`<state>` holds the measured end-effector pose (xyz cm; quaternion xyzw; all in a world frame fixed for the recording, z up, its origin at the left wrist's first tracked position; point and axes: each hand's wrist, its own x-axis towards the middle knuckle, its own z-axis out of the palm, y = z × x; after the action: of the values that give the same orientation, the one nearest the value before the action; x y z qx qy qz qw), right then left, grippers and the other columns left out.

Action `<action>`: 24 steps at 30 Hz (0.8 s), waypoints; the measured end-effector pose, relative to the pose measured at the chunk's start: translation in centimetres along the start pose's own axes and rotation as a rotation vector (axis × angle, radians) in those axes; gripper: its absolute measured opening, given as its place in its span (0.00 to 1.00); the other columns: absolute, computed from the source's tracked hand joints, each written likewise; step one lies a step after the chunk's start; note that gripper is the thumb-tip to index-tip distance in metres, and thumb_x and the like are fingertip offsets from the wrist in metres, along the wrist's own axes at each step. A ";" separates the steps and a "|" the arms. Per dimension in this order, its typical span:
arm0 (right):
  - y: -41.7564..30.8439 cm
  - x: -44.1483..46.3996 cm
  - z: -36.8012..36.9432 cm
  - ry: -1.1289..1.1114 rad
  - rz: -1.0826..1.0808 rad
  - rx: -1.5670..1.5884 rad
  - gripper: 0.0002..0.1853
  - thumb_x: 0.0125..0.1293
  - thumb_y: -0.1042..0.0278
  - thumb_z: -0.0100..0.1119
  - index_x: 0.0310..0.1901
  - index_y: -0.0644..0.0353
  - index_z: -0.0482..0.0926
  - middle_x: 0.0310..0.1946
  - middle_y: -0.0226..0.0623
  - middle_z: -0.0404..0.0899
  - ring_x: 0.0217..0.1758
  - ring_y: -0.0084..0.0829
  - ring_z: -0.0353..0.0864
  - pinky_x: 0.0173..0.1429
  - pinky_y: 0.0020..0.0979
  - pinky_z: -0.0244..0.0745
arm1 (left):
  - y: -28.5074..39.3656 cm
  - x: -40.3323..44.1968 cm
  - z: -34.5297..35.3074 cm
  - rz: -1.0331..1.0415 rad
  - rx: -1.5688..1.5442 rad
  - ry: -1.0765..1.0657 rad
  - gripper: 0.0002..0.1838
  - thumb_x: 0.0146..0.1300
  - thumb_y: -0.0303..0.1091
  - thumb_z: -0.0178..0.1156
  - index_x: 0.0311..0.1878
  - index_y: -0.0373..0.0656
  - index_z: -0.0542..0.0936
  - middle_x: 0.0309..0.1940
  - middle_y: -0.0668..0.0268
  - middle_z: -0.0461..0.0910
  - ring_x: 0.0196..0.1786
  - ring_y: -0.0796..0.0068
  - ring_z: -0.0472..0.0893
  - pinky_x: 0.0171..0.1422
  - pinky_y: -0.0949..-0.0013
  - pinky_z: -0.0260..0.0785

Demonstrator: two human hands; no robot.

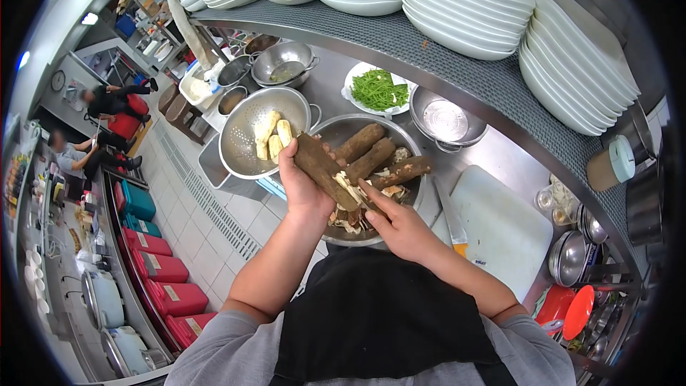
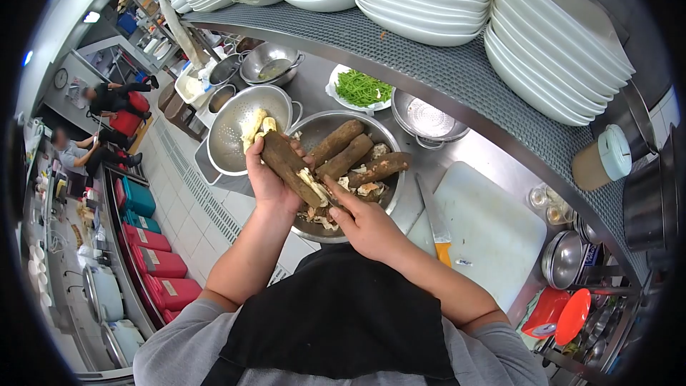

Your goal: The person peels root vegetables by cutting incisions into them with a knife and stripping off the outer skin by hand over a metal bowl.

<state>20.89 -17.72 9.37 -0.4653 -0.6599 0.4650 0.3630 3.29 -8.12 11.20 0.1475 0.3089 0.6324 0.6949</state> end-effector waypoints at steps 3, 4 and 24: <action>0.3 -0.1 0.2 0.006 -0.035 0.059 0.30 0.79 0.60 0.49 0.79 0.49 0.59 0.63 0.52 0.79 0.68 0.49 0.77 0.72 0.38 0.67 | 0.0 -0.1 0.0 -0.024 -0.026 0.006 0.25 0.63 0.58 0.57 0.45 0.42 0.74 0.35 0.61 0.73 0.37 0.66 0.73 0.45 0.60 0.71; 0.3 -0.1 0.2 0.002 -0.033 0.090 0.30 0.79 0.60 0.50 0.79 0.49 0.59 0.65 0.52 0.77 0.70 0.49 0.75 0.74 0.37 0.66 | 0.1 -0.1 0.1 -0.021 -0.031 0.002 0.25 0.63 0.58 0.57 0.46 0.42 0.74 0.35 0.61 0.73 0.37 0.66 0.73 0.45 0.60 0.71; -1.9 0.7 -0.3 -0.176 0.462 0.813 0.25 0.84 0.65 0.40 0.79 0.50 0.61 0.18 0.22 0.57 0.15 0.15 0.54 0.18 0.21 0.56 | -0.4 -0.4 -0.2 -0.039 0.031 0.054 0.27 0.62 0.59 0.58 0.47 0.42 0.73 0.37 0.61 0.74 0.38 0.64 0.73 0.45 0.59 0.71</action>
<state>20.38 -17.19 11.30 -0.3789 -0.3321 0.7917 0.3456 3.43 -8.63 10.93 0.1351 0.3403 0.6177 0.6960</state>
